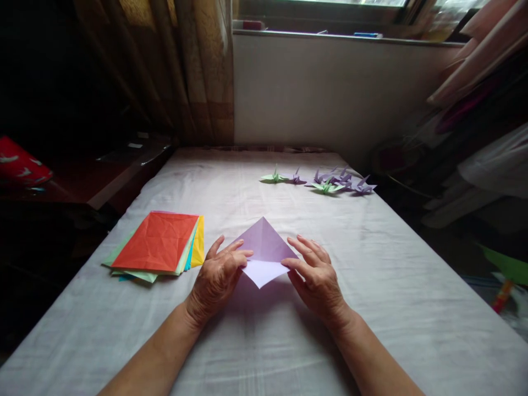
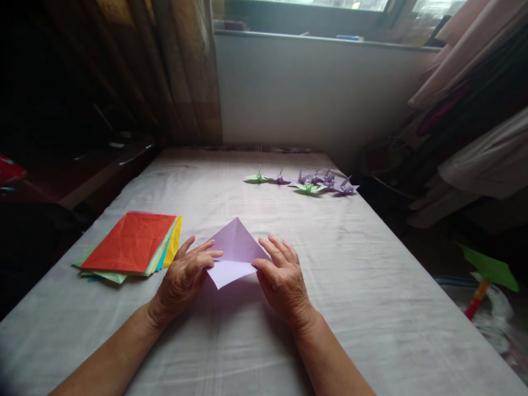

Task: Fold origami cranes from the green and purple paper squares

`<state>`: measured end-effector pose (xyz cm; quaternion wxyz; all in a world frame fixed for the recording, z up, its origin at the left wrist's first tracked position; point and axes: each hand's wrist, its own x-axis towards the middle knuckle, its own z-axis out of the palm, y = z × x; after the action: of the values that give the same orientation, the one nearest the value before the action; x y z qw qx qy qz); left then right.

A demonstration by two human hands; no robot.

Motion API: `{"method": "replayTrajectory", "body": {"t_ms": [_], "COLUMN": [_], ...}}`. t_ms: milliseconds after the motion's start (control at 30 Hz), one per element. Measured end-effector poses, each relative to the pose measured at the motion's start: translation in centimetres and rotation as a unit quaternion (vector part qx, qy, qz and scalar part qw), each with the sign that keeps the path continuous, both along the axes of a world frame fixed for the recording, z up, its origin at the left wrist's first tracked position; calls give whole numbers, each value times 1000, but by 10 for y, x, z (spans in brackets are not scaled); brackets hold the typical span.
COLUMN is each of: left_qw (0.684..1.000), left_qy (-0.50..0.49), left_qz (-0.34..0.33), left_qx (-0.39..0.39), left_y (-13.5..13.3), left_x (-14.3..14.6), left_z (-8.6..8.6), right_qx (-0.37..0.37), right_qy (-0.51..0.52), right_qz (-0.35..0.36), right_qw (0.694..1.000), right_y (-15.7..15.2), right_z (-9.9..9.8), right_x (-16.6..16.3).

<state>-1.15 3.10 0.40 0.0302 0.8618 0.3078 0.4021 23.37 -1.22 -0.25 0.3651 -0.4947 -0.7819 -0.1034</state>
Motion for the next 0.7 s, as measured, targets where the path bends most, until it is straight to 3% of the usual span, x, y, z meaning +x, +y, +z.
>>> {"method": "replayTrajectory", "body": {"t_ms": [133,267,533,700], "left_qw": [997,990,964,953], "left_qy": [77,131,236,256], "left_qz": [-3,4,27,20], "left_qx": [7,-46,-118,-164], "left_y": [6,5,-17,-20], "left_x": [-6,-18,-18,-22], "left_z": [-4,-6,10,8], "right_qx": [-9,-50,-49,-17], "right_qy": [-19,-41,-46,-96], "right_qz": [9,45,45,58], "right_qw": [1000,997,997,994], "right_y": [-3,-8,-12,-15], "right_z": [12,18,19,19], "right_x": [2,-3,-6,-3]}}
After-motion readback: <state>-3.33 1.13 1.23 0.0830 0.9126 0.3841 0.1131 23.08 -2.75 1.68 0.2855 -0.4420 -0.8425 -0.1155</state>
